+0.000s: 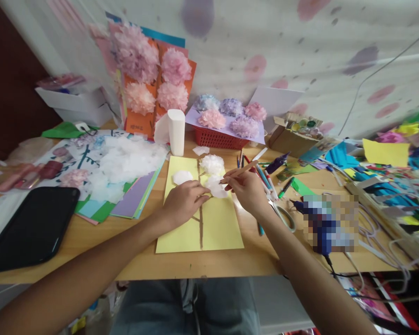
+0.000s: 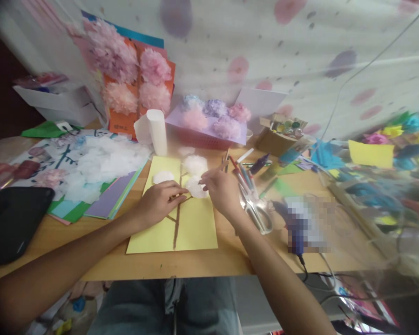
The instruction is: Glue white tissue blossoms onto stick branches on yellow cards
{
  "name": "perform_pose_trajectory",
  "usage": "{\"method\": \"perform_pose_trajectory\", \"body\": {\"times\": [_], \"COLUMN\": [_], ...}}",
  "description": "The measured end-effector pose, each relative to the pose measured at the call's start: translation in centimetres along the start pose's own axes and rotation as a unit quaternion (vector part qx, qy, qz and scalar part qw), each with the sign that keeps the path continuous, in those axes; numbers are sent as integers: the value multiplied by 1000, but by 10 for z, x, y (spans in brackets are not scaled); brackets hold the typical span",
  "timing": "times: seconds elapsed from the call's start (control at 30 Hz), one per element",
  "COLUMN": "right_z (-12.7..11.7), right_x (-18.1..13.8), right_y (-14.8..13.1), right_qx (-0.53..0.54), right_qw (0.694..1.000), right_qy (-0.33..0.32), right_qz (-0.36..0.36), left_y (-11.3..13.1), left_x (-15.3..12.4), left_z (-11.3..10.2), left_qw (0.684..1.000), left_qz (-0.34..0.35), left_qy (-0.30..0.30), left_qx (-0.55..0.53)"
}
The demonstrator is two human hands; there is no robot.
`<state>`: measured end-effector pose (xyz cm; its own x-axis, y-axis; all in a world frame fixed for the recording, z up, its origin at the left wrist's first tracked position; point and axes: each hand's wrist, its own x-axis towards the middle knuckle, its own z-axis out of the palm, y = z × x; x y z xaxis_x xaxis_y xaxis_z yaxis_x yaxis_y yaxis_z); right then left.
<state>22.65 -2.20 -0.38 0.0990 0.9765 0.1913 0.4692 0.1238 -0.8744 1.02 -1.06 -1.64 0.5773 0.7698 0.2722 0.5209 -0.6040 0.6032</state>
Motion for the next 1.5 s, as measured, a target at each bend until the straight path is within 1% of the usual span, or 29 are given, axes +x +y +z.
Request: {"method": "perform_pose_trajectory", "body": {"times": [0.1, 0.2, 0.27, 0.33, 0.4, 0.47, 0.57, 0.7, 0.77, 0.87, 1.1, 1.2, 1.27, 1.3, 1.4, 1.5], "right_z": [2, 0, -4, -8, -11, -11, -7, 2, 6, 12, 13, 10, 9, 9, 9, 7], "right_x": [-1, -4, -6, -8, -11, -16, -26, -39, -44, -49, -58, -65, -72, -75, -84, -89], "right_y": [-3, -9, -14, -20, -26, -31, -37, -42, -43, -44, -46, -48, -47, -46, -43, -44], "right_qx": [7, 31, 51, 79, 120, 172, 244, 303, 325, 355, 369, 357, 316, 288, 204, 109], "right_qw": [1000, 999, 998, 995, 988, 976, 957, 933, 922, 909, 903, 908, 921, 930, 960, 981], "right_qy": [-3, 19, 21, 14, 12, 11, -4, -4, -1, 9, 61, 136, 187, 199, 183, 159], "right_qz": [4, 7, 25, 60, 98, 130, 159, 196, 211, 218, 211, 172, 131, 111, 56, 6], "left_y": [-2, -4, -4, -2, 0, 3, 5, 6, 7, 9, 12, 11, 11, 11, 11, 11], "left_x": [0, 1, 1, 1, 1, 1, 2, 5, 6, 6, 5, 5, 6, 6, 7, 8], "left_z": [2, 2, 1, 0, 1, 1, 2, 1, -1, -3, -6, -8, -9, -10, -12, -13], "left_qw": [1000, 999, 999, 998, 994, 986, 961, 908, 883, 860, 820, 794, 771, 758, 719, 690], "left_qz": [0, 0, 4, 7, 1, -19, -60, -112, -139, -170, -220, -230, -241, -248, -268, -285], "left_qy": [10, 34, 49, 66, 86, 94, 76, 43, 31, 23, 25, 31, 35, 36, 38, 33], "left_qx": [-5, -5, -3, -15, -60, -137, -259, -402, -447, -481, -528, -563, -589, -602, -639, -664]}}
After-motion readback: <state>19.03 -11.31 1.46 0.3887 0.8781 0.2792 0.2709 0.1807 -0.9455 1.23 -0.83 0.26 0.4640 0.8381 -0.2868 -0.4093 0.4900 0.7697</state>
